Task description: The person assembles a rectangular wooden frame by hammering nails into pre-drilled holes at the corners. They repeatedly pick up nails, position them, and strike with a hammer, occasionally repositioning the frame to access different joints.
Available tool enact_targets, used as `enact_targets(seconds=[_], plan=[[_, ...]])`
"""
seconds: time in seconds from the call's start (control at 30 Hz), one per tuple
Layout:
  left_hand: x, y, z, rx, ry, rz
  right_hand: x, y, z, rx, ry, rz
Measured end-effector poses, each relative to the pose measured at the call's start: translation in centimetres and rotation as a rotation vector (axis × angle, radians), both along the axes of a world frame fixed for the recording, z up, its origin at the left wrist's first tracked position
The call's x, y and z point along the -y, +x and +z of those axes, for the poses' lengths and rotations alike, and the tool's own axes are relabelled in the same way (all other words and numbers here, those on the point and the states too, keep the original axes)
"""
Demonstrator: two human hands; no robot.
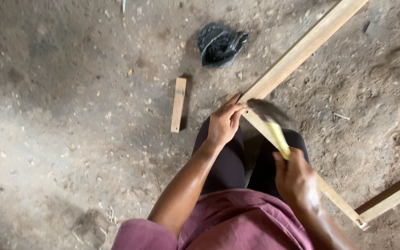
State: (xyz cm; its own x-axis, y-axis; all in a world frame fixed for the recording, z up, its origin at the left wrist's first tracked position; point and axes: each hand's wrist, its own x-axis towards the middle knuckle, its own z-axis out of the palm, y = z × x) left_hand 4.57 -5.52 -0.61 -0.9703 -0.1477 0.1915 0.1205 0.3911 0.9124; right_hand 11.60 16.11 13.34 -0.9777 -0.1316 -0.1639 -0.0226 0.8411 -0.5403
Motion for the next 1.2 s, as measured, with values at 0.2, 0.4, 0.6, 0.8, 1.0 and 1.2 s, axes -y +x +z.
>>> enact_targets(seconds=[0.2, 0.4, 0.6, 0.8, 1.0, 1.2], plan=[[0.0, 0.2, -0.8, -0.056, 0.000, -0.003, -0.6, 0.4, -1.1, 0.111, 0.181, -0.003], [0.1, 0.4, -0.7, 0.047, 0.043, -0.014, -1.6, 0.1, -1.6, -0.204, 0.309, 0.072], [0.1, 0.4, -0.8, -0.017, 0.003, -0.006, -0.3, -0.1, -1.0, -0.077, 0.143, 0.042], [0.0, 0.3, -0.8, 0.074, 0.085, 0.004, 0.1, -0.7, 0.2, 0.112, 0.220, 0.018], [0.1, 0.2, -0.3, 0.006, 0.063, -0.018, 0.3, -1.6, 0.6, -0.095, 0.020, 0.006], [0.2, 0.1, -0.6, -0.010, 0.013, -0.026, 1.3, -1.5, 1.3, -0.207, 0.069, 0.020]])
